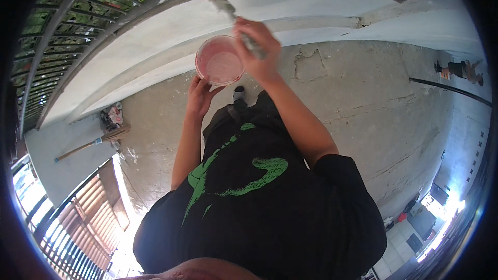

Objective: The person paints walls using a paintbrush and paint from a container, dipping the brush, applying paint along wall surfaces, and stirring the paint.

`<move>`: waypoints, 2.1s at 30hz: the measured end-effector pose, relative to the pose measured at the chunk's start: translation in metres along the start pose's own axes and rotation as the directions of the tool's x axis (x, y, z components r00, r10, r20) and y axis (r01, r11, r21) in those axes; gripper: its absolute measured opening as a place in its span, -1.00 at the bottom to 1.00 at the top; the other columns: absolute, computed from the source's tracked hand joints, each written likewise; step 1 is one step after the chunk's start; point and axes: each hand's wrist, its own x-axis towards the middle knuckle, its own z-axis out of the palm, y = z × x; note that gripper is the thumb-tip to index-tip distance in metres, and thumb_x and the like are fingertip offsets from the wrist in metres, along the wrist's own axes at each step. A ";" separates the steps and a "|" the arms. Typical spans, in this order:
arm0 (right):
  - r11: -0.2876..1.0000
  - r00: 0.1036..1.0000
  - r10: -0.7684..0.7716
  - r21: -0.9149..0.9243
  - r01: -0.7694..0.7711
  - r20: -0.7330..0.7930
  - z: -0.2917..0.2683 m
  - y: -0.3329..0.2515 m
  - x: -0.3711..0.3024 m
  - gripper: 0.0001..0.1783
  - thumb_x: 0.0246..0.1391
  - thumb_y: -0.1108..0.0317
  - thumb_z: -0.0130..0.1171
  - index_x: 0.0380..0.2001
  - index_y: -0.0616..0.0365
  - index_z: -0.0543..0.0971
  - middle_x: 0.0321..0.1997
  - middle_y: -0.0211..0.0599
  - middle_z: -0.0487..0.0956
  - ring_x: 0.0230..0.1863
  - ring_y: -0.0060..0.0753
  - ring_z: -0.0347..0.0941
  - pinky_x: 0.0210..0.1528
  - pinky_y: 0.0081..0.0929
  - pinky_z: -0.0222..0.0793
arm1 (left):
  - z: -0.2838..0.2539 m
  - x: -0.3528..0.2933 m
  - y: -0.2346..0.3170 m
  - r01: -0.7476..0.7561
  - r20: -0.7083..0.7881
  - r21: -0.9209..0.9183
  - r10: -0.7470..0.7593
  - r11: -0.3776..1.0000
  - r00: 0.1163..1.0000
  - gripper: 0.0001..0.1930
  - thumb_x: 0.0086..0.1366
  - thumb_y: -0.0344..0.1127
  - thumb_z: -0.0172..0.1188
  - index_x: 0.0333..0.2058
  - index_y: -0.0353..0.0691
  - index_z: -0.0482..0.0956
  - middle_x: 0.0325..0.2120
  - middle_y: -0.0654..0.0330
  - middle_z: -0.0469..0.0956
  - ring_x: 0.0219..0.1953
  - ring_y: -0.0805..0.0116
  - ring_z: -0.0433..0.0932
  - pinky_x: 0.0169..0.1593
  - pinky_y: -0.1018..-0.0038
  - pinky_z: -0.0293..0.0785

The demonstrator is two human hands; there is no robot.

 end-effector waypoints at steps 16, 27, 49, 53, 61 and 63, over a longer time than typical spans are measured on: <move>0.735 0.752 0.633 0.446 -0.510 -0.184 -0.055 0.045 0.020 -0.82 0.37 0.43 0.18 -0.25 0.34 0.45 -0.24 -0.03 0.63 -0.28 -0.14 0.74 -0.12 -0.31 0.76 | -0.021 -0.005 -0.012 0.036 -0.030 0.006 -0.036 0.999 0.999 -0.78 0.46 -0.34 0.20 0.00 -0.19 0.42 0.04 0.10 0.53 0.17 0.17 0.51 0.26 -0.33 0.48; 0.598 0.640 0.732 0.671 -0.439 -0.234 -0.034 0.044 -0.017 -0.83 0.36 0.45 0.16 -0.23 0.24 0.37 -0.25 -0.04 0.60 -0.22 -0.07 0.72 -0.06 -0.29 0.74 | -0.025 -0.016 -0.014 0.006 -0.037 -0.017 -0.007 1.000 0.999 -0.72 0.46 -0.33 0.21 0.07 -0.18 0.44 0.07 0.13 0.52 0.18 0.17 0.50 0.27 -0.29 0.48; 0.593 0.641 0.695 0.764 -0.254 -0.326 0.014 0.018 0.026 -0.85 0.37 0.48 0.08 -0.22 0.26 0.31 -0.23 -0.10 0.53 -0.25 -0.12 0.70 -0.06 -0.32 0.72 | -0.021 -0.010 -0.018 0.086 0.001 0.059 -0.086 0.995 0.996 -0.70 0.46 -0.37 0.17 0.09 -0.22 0.39 0.08 0.08 0.52 0.19 0.11 0.50 0.27 -0.33 0.47; 0.566 0.624 0.703 0.800 -0.199 -0.343 -0.002 -0.010 0.017 -0.85 0.37 0.47 0.08 -0.19 0.23 0.31 -0.22 -0.11 0.53 -0.22 -0.13 0.69 -0.01 -0.28 0.70 | -0.014 -0.016 -0.014 0.070 0.008 0.034 -0.070 0.997 0.997 -0.70 0.46 -0.37 0.17 0.10 -0.23 0.39 0.09 0.08 0.52 0.17 0.13 0.51 0.27 -0.34 0.47; 0.568 0.580 0.753 0.751 -0.336 -0.310 0.003 0.023 -0.013 -0.86 0.37 0.49 0.07 -0.19 0.23 0.31 -0.22 -0.13 0.52 -0.23 -0.14 0.69 -0.06 -0.31 0.71 | -0.012 -0.009 -0.015 0.072 -0.014 0.042 -0.071 0.997 0.997 -0.69 0.46 -0.37 0.16 0.12 -0.25 0.39 0.07 0.07 0.52 0.17 0.12 0.52 0.27 -0.34 0.48; 0.565 0.572 0.758 0.755 -0.333 -0.315 0.013 0.029 -0.003 -0.86 0.36 0.49 0.07 -0.20 0.24 0.31 -0.23 -0.13 0.52 -0.25 -0.14 0.70 -0.08 -0.32 0.72 | -0.010 -0.009 -0.014 0.064 0.009 0.059 -0.065 0.996 0.998 -0.70 0.46 -0.36 0.16 0.10 -0.25 0.40 0.08 0.06 0.52 0.18 0.10 0.51 0.26 -0.34 0.48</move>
